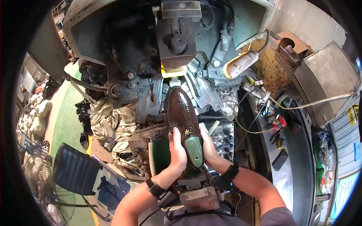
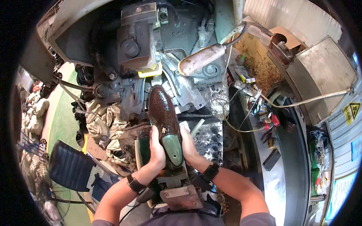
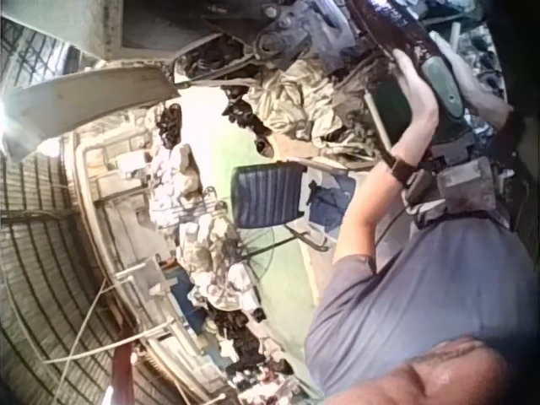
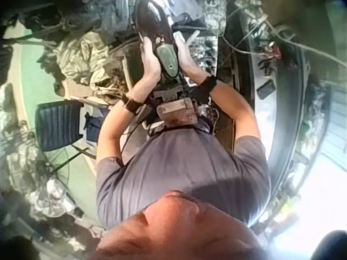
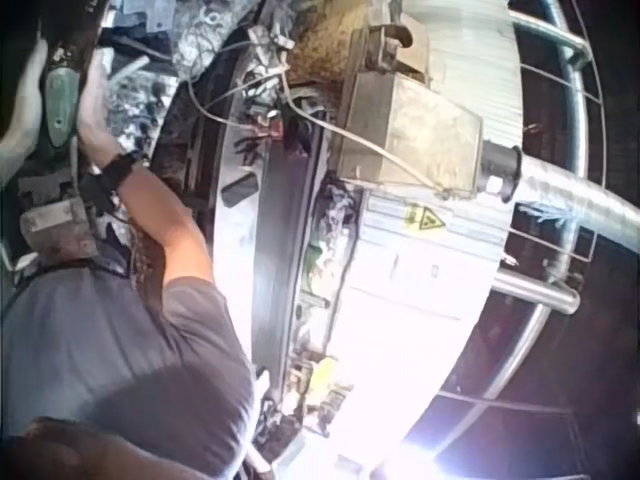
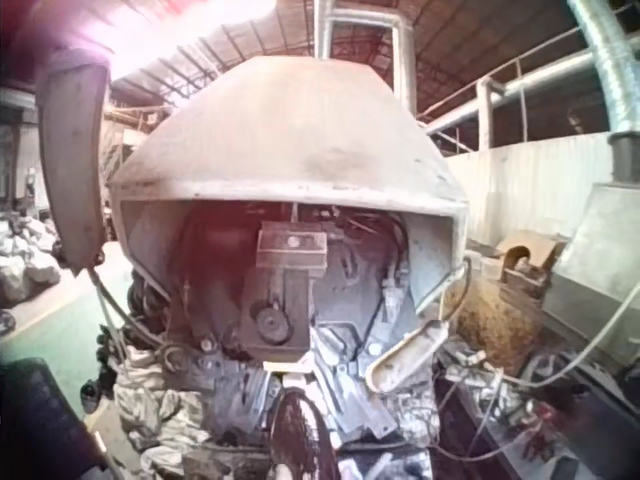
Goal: Using a lasting machine to shape and attach the upper of a shoe to the last.
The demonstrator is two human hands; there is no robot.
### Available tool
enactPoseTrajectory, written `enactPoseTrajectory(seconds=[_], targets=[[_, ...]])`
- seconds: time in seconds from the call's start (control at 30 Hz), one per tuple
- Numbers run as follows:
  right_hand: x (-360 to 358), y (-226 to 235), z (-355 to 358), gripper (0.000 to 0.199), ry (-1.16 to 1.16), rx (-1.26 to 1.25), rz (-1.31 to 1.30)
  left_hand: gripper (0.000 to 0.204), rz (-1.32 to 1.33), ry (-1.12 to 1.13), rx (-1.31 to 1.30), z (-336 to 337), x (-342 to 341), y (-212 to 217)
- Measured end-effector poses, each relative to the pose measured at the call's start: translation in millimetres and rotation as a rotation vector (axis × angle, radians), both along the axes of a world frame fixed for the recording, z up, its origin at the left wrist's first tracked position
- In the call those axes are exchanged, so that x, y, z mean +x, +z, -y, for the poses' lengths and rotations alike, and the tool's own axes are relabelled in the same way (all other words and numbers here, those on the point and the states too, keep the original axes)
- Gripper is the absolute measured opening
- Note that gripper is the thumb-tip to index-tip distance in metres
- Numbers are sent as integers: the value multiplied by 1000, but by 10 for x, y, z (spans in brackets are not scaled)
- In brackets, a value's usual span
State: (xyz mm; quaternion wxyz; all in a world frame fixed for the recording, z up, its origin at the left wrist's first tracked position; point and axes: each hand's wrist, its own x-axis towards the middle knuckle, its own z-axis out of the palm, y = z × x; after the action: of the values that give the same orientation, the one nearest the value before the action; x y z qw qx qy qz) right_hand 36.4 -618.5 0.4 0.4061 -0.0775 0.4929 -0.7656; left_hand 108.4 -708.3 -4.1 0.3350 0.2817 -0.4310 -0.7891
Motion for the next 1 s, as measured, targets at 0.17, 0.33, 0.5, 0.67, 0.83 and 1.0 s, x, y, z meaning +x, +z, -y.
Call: enactPoseTrajectory(seconds=[0.17,0.33,0.5,0.67,0.83,1.0], targets=[[97,48,6,57,-164,112,-83,48,-12,1,-186,15,-59,-98],[-28,22,28,63,-92,168,-172,52,-17,39,-301,132,-37,-203],[-120,67,-597,42,-46,292,-413,30,1069,-584,-1677,450,950,-828],[-21,-21,-1092,37,-243,293,-331,57,1076,-853,-1552,358,1289,-1457],[69,74,-1194,32,-141,383,-521,34,834,-685,-1315,216,1424,-1064],[331,164,-1000,26,-273,219,-676,40,437,-474,-711,-174,1884,-675]])
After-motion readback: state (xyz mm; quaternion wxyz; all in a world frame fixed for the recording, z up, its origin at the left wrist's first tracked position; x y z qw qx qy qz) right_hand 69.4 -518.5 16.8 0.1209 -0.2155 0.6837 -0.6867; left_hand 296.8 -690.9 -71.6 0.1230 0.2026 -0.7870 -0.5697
